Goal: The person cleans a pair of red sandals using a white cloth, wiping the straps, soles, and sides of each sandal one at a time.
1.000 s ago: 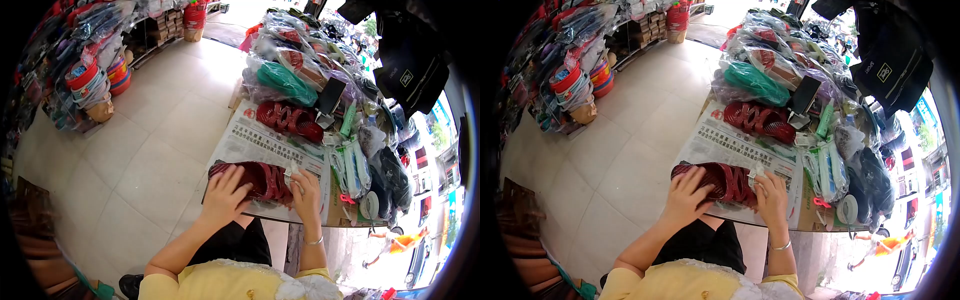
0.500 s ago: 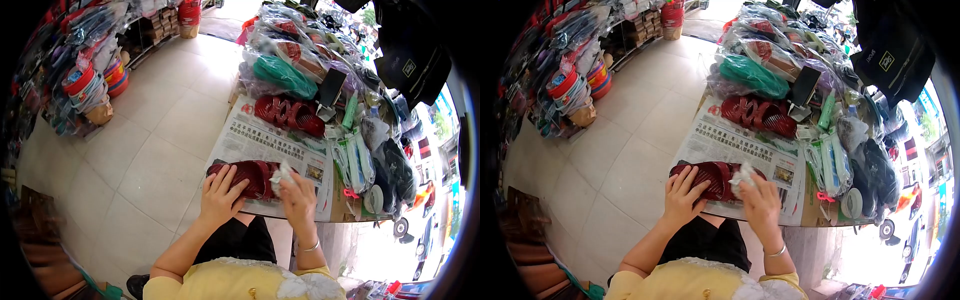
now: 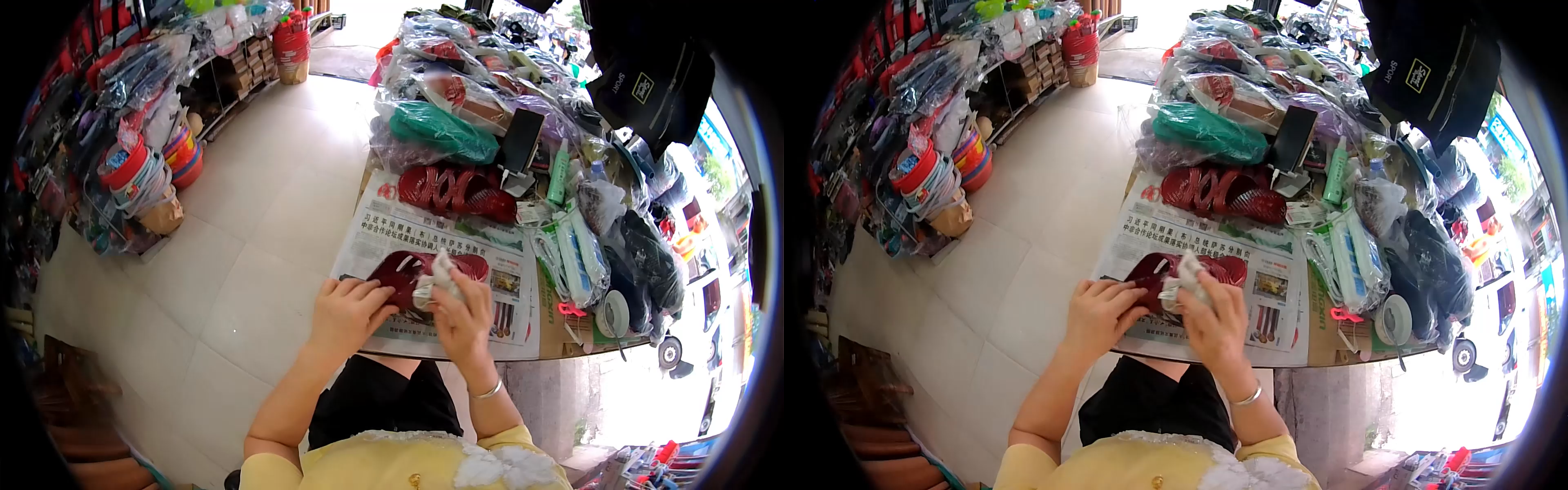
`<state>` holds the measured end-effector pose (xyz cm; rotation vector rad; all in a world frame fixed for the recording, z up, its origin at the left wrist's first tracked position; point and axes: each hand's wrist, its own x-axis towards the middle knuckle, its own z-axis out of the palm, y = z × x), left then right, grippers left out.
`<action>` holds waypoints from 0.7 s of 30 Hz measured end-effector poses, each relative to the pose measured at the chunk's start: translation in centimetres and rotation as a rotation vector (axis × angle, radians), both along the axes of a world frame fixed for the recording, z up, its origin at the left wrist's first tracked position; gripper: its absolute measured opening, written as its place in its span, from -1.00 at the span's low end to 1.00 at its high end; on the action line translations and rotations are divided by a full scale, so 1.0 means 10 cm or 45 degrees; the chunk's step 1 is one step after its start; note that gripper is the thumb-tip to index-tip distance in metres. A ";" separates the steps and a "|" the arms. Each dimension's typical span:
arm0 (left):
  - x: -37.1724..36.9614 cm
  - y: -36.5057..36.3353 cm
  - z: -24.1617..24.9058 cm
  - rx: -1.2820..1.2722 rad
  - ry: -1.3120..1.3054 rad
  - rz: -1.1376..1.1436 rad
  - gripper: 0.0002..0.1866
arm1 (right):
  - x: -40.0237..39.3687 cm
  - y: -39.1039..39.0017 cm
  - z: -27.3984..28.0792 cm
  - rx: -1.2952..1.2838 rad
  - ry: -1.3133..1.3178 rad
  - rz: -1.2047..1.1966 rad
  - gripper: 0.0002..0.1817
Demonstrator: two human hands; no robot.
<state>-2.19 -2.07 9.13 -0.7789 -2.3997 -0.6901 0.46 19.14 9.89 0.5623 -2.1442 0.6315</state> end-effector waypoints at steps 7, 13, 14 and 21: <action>0.06 0.08 0.05 0.122 -0.099 0.006 -0.68 | -0.03 0.45 -0.06 -0.174 -0.073 -0.332 -0.67; 0.04 -0.05 0.04 0.303 -0.478 0.030 -0.48 | -0.01 -0.29 0.05 0.125 -0.043 0.159 -0.58; 0.03 -0.10 0.02 0.406 -0.671 -0.013 -0.48 | -0.05 -0.29 0.05 0.116 -0.038 0.172 -0.58; 0.14 -0.14 -0.39 0.800 -0.736 -0.167 -0.47 | -0.15 0.21 0.09 0.033 -0.094 -0.137 -0.63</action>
